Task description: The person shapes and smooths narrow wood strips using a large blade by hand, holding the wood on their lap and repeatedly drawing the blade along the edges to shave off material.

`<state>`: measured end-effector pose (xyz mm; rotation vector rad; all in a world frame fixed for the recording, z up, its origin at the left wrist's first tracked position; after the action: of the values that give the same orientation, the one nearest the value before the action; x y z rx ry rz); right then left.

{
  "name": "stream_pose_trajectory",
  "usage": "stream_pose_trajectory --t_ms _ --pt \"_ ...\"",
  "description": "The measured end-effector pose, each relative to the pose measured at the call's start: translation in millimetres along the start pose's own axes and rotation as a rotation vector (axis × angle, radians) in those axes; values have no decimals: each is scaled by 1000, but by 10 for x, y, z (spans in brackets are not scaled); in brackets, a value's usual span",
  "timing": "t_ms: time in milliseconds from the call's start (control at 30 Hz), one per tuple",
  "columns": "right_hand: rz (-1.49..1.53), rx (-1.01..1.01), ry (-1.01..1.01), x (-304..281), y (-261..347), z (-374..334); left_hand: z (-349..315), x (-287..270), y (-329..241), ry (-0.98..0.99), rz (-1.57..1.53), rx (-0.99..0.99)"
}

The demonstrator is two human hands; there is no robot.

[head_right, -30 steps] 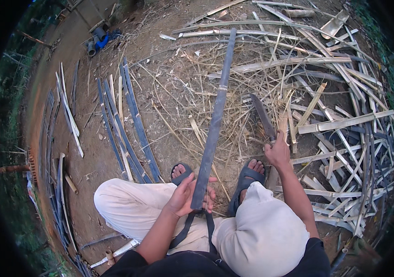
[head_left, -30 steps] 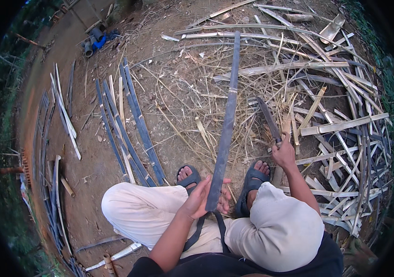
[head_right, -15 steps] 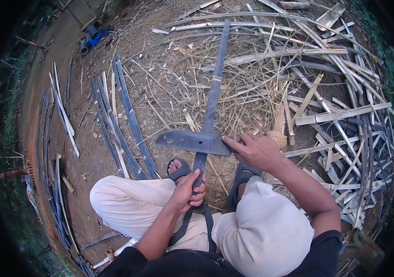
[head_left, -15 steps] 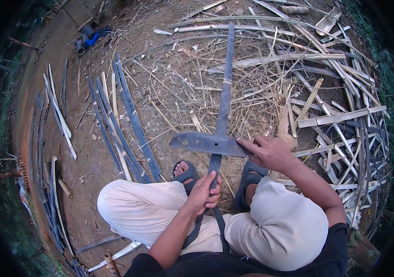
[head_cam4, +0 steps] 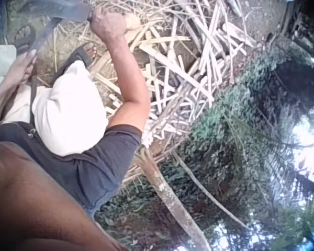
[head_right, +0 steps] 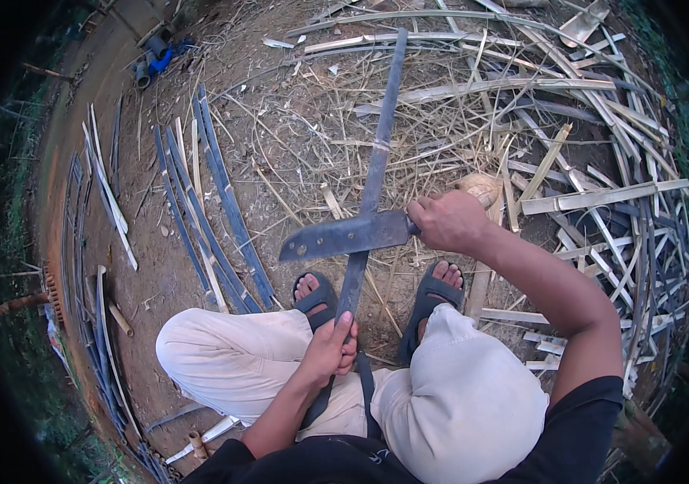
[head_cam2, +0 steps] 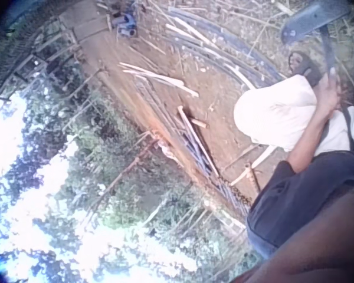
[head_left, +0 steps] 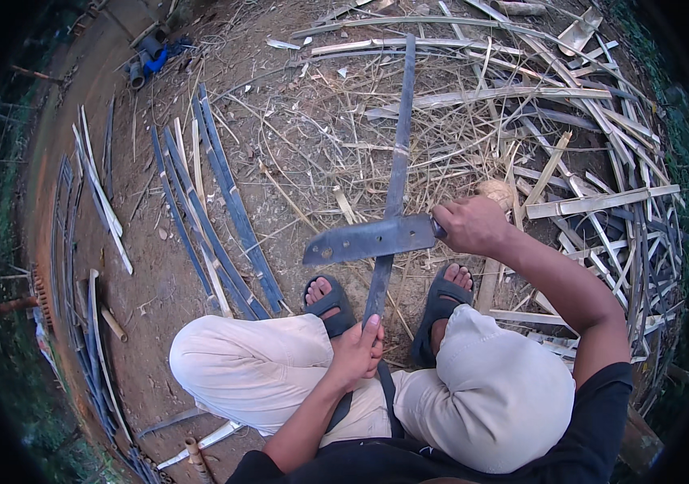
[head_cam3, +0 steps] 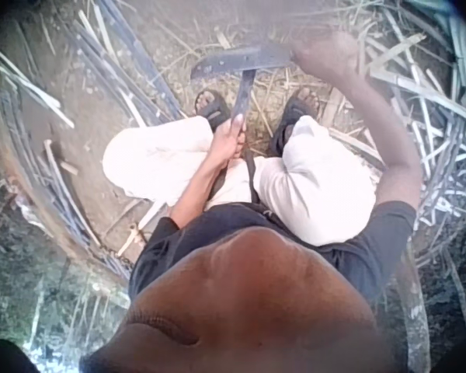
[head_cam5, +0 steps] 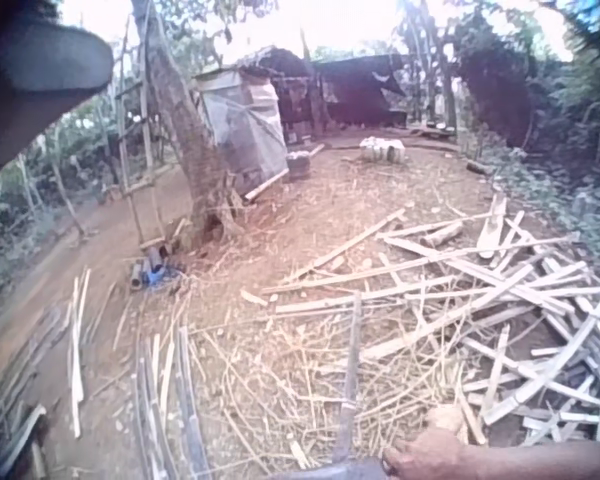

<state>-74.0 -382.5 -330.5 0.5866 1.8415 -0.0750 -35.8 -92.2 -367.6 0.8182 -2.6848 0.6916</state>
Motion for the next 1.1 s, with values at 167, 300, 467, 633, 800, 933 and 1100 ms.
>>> stream_pose_trajectory --t_ms 167,300,467,633,800,933,1100 --pt "47 328 -24 -100 -613 85 16 -164 -146 -193 427 292" --pt "1 39 38 -77 79 -13 -36 -208 -182 -245 513 272" --pt "46 73 -43 -119 -63 -21 -384 -197 -230 -291 672 360" --pt "57 356 -18 -184 -898 104 -864 -285 -20 -259 623 200" --pt "45 -84 -15 -48 285 -170 -1186 -349 34 -293 653 125" --pt "104 225 -57 101 -539 -31 -1533 -449 266 -352 756 -6" --pt "167 209 21 142 -526 15 -1681 -474 379 -397 720 -27"
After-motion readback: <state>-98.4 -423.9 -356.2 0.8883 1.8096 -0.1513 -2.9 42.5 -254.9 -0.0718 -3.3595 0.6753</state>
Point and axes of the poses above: each hand's wrist, its own z-axis towards the middle knuckle, its own x-axis out of the palm, y = z × x, the point moved 10 cm from there along z, towards the middle knuckle, and after that the axes turned 8 degrees about y, right-handed, at the moved point
